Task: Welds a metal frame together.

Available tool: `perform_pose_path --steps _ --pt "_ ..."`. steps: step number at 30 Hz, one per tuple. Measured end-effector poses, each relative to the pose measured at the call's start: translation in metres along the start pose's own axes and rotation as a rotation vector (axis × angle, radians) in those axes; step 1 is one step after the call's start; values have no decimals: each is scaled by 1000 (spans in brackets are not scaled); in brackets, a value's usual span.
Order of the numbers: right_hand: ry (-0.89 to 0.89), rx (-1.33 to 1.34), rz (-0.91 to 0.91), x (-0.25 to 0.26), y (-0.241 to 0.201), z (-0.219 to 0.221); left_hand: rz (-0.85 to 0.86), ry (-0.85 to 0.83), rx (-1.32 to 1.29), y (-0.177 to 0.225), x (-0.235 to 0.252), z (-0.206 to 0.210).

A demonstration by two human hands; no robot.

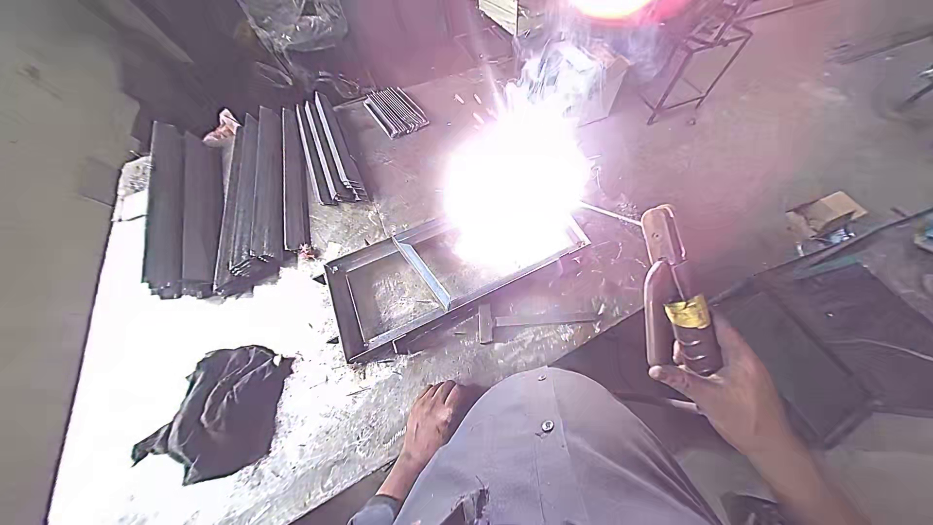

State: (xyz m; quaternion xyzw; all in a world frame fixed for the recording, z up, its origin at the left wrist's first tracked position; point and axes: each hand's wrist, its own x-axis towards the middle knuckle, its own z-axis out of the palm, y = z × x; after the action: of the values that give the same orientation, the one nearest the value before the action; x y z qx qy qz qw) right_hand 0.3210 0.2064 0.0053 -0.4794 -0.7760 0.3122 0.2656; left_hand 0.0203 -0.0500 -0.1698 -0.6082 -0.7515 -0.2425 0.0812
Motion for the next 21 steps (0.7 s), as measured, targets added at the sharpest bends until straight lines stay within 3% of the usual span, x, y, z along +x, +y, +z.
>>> perform_pose_path --steps 21 --pt "21 -54 -67 -3 -1 -1 3 -39 -24 1 0 -5"
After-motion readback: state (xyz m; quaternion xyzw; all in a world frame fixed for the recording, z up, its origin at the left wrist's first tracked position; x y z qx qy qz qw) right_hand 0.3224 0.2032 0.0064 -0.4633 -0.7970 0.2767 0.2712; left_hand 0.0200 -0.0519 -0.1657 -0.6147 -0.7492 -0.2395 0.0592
